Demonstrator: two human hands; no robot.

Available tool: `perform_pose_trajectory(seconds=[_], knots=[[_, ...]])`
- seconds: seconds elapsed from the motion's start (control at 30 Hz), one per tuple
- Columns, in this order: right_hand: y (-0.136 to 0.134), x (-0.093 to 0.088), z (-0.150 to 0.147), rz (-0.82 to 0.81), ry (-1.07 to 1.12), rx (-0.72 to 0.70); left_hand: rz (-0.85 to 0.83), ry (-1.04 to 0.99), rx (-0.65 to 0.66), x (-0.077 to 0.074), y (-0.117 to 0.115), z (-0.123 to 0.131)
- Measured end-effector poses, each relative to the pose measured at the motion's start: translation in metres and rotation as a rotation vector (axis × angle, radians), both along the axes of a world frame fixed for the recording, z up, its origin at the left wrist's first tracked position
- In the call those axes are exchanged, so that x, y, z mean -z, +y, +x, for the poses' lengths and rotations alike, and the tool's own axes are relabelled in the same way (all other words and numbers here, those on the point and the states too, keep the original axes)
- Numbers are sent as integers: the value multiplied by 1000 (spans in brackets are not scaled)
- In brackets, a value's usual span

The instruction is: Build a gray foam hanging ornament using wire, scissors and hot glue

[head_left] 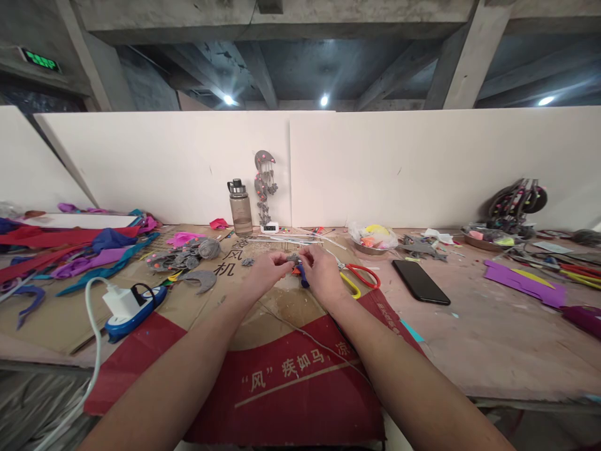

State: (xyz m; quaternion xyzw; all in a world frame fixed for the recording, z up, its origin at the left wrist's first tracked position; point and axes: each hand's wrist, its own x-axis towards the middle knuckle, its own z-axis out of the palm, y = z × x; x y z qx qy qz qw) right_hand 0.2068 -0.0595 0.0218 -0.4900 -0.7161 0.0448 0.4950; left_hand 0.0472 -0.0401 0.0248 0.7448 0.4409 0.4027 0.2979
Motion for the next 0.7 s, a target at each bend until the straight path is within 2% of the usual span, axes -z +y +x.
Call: perform_pose_trajectory(seconds=[0.23,0.4,0.57,0.7], knots=[[0,6,-1,12,-254,113,93,31,2,-1,-6,6],[1,5,-4,8,-259,186,174,102,18,4,-5,6],[5,2,-2,-21,-34,122,106,90,-18,3,-2,3],[5,4,-2,38,-88,16,127,137,-49,0,-5,3]])
